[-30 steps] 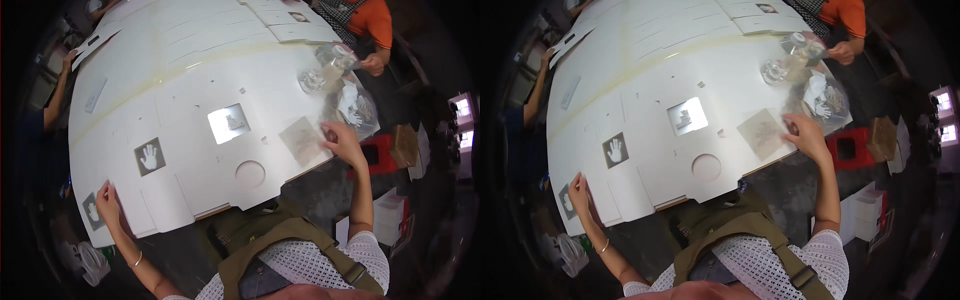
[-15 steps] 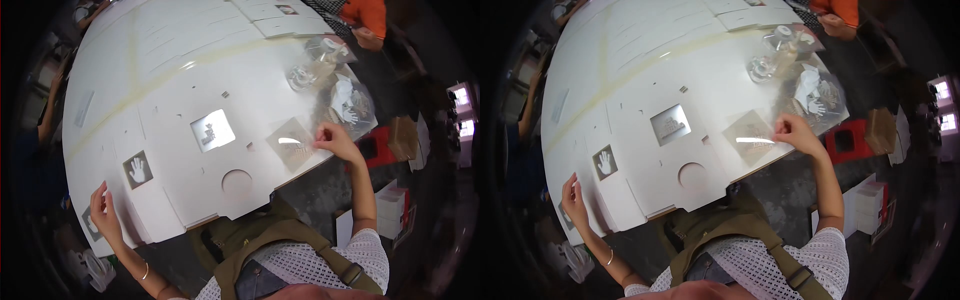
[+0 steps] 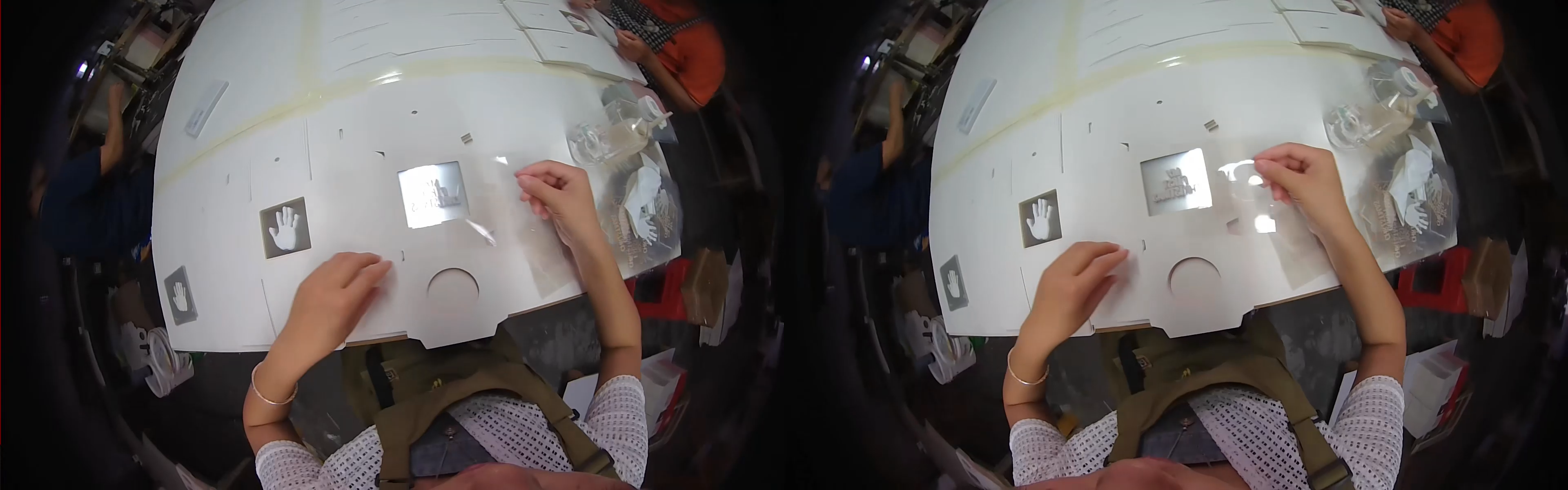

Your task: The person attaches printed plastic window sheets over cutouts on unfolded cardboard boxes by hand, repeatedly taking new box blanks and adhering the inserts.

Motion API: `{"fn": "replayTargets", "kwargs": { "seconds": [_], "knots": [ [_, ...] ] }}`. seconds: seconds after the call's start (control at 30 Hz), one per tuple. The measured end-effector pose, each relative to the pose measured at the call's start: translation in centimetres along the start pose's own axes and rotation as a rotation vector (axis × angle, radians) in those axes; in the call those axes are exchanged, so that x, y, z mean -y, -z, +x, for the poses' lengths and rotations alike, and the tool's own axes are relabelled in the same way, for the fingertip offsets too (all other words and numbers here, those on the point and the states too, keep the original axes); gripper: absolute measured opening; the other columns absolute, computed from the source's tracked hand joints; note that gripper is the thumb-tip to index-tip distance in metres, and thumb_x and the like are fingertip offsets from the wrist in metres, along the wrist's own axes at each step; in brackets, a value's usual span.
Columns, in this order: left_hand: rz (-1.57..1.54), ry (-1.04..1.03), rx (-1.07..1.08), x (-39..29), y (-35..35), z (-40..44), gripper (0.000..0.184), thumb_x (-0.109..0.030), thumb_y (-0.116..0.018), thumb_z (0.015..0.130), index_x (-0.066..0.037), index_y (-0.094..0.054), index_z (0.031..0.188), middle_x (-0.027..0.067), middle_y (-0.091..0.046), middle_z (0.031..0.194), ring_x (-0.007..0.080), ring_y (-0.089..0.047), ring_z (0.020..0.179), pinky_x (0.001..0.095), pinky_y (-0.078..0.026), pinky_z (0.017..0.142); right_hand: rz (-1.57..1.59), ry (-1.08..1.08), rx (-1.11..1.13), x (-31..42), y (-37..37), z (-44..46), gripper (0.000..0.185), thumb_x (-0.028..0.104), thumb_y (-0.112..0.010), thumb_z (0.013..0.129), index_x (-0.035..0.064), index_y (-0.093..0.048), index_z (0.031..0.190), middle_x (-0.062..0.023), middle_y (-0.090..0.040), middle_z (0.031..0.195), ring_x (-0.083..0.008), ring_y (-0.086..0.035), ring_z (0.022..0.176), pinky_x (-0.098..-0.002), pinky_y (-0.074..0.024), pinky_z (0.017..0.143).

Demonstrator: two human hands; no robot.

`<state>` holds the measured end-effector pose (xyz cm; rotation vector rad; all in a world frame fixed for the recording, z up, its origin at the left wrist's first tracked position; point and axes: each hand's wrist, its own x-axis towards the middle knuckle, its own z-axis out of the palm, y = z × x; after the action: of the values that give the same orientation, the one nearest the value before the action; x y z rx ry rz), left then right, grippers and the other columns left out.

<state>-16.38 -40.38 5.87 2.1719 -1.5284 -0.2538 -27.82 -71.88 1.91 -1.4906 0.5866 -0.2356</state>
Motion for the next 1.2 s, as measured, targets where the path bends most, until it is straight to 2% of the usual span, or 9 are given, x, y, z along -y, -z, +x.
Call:
{"fn": "replayTargets", "kwargs": {
  "seconds": [0.23, 0.63, 0.7, 0.9, 1.0, 1.2],
  "knots": [
    [-0.021, -0.098, 0.028, 1.5, -2.0, 0.8, 0.038, -0.002, -0.068, 0.071, -0.002, -0.061, 0.109, 0.0088, -0.062, 0.108, 0.0259, -0.061, 0.093, 0.0341, -0.053, 0.076, -0.086, -0.063, 0.118, 0.1, -4.9, 2.7, 0.010, 0.007, -0.066, 0.084, -0.0009, -0.069, 0.090, -0.0014, -0.064, 0.066, -0.0030, -0.050, 0.050, -0.0170, -0.0345, 0.044],
    [0.019, -0.128, 0.014, 3.2, -2.4, 1.4, 0.038, -0.005, -0.066, 0.073, -0.003, -0.062, 0.111, 0.0069, -0.062, 0.113, 0.0220, -0.062, 0.087, 0.0325, -0.053, 0.072, -0.110, -0.056, 0.079, -1.3, -5.3, 3.8, 0.010, 0.007, -0.068, 0.083, -0.0008, -0.070, 0.089, -0.0036, -0.065, 0.068, -0.0041, -0.050, 0.050, -0.0176, -0.0332, 0.042],
    [0.052, -0.149, 0.033, 3.1, -2.3, 1.6, 0.043, -0.005, -0.059, 0.068, 0.000, -0.061, 0.111, 0.0064, -0.059, 0.115, 0.0186, -0.058, 0.091, 0.0301, -0.050, 0.076, -0.110, -0.050, 0.081, -1.5, -5.3, 4.0, 0.010, 0.006, -0.068, 0.083, -0.0009, -0.070, 0.089, -0.0038, -0.065, 0.068, -0.0042, -0.050, 0.050, -0.0176, -0.0339, 0.043],
    [0.125, -0.176, 0.032, 3.4, -3.1, 1.9, 0.042, -0.007, -0.059, 0.067, 0.000, -0.062, 0.109, 0.0042, -0.059, 0.116, 0.0150, -0.057, 0.087, 0.0274, -0.049, 0.072, -0.116, -0.007, 0.103, -2.1, -5.2, 4.1, 0.011, 0.001, -0.066, 0.084, -0.0038, -0.068, 0.093, -0.0055, -0.067, 0.073, -0.0047, -0.050, 0.050, -0.0167, -0.0389, 0.046],
    [0.125, -0.152, 0.044, 3.2, -3.0, 2.3, 0.034, -0.008, -0.067, 0.072, -0.004, -0.065, 0.106, 0.0025, -0.062, 0.116, 0.0173, -0.060, 0.082, 0.0292, -0.050, 0.068, -0.149, 0.010, 0.101, -2.0, -5.3, 3.9, 0.011, 0.000, -0.065, 0.083, -0.0034, -0.068, 0.093, -0.0056, -0.068, 0.074, -0.0042, -0.052, 0.053, -0.0168, -0.0398, 0.047],
    [0.100, -0.115, 0.026, 2.7, -2.9, 2.8, 0.034, -0.007, -0.069, 0.069, -0.004, -0.066, 0.103, 0.0023, -0.064, 0.113, 0.0172, -0.060, 0.081, 0.0296, -0.050, 0.067, -0.248, 0.011, 0.075, -2.0, -5.4, 3.7, 0.010, 0.000, -0.065, 0.084, -0.0019, -0.068, 0.093, -0.0059, -0.070, 0.079, -0.0031, -0.055, 0.059, -0.0169, -0.0416, 0.049]
  ]
}}
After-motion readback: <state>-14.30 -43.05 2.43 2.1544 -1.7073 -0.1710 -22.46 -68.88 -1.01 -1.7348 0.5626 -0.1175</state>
